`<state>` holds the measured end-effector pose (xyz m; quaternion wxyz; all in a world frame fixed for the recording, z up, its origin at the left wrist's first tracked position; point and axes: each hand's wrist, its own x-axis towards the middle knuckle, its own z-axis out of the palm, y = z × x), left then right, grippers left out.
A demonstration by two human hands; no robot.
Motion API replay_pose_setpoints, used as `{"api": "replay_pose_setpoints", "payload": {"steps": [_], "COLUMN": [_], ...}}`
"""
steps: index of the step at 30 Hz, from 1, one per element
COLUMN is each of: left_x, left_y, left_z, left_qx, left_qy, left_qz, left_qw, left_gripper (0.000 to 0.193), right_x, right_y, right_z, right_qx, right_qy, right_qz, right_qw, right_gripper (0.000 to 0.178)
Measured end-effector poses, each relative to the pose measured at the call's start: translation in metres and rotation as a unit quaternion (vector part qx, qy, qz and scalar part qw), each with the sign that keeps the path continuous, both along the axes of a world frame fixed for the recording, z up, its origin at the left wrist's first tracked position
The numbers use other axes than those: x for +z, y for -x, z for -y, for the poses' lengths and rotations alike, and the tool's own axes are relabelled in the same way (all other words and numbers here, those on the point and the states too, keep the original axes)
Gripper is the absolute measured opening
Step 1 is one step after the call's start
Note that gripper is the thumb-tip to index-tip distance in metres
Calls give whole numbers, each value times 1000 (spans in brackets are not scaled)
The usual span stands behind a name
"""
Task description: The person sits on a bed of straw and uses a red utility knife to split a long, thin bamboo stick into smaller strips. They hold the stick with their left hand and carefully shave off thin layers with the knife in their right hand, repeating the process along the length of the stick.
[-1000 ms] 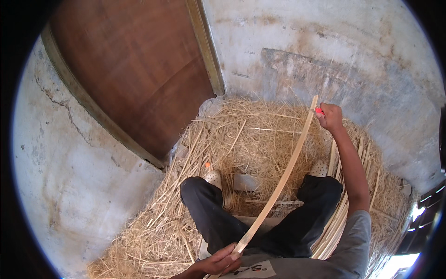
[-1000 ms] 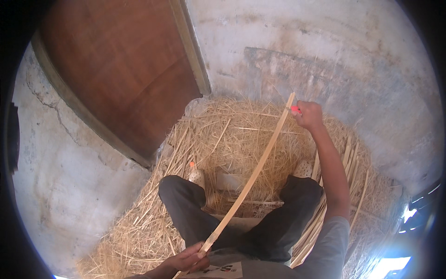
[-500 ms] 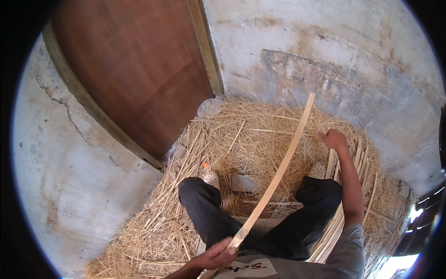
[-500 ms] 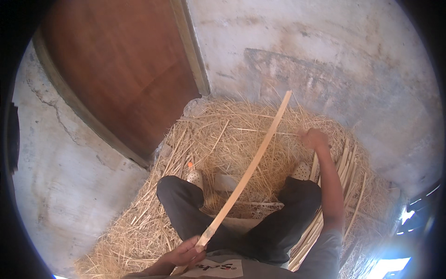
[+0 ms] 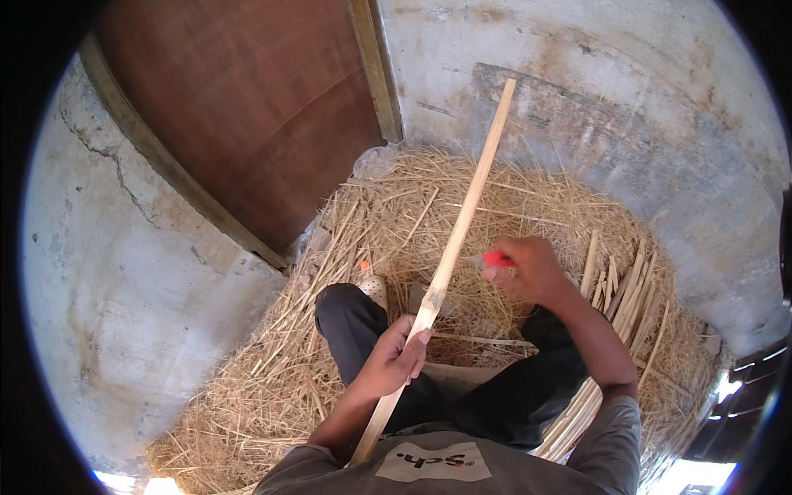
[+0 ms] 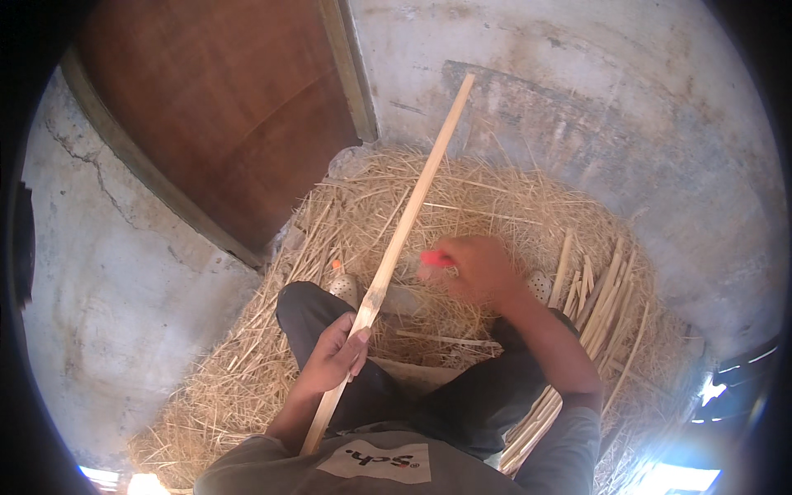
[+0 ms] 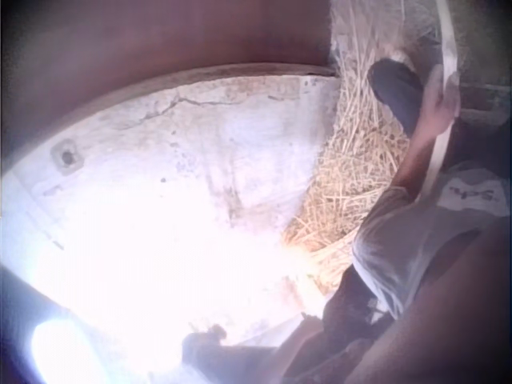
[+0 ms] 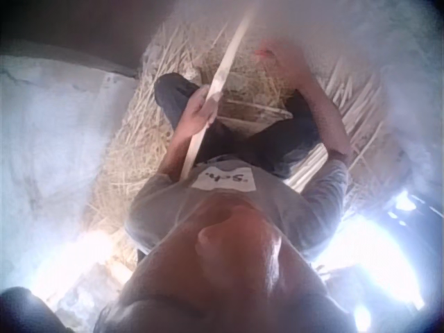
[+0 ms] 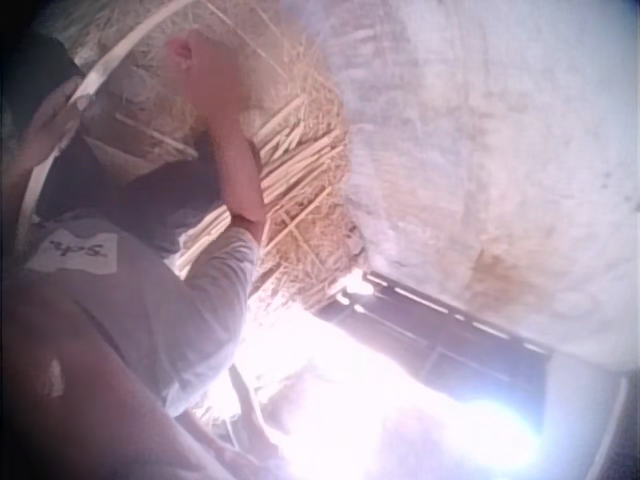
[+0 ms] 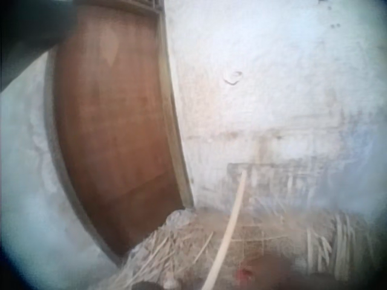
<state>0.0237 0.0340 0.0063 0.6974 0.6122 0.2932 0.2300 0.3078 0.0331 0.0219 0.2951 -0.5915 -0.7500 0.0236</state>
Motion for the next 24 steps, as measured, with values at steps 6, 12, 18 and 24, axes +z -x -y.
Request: {"api": "replay_pose_setpoints", "payload": {"steps": [6, 12, 18, 24], "left_x": [12, 6, 2, -2], "left_y": [-7, -9, -12, -8], "left_z": [5, 6, 14, 17], "left_qx": [9, -27, -29, -36], "left_qy": [24, 62, 212, 231], "left_qz": [1, 57, 187, 180], "left_qw": [1000, 996, 959, 955], "left_gripper": [23, 25, 22, 21], "right_x": [-18, -20, -19, -16], "right_y": [21, 29, 13, 11], "right_z": [-8, -6, -16, -17], "right_qx": [-39, 6, -26, -24], "right_qy": [-84, -156, -199, -219], "right_qz": [4, 17, 28, 55], "right_qw": [996, 988, 979, 974], "right_gripper": [47, 53, 60, 57]}}
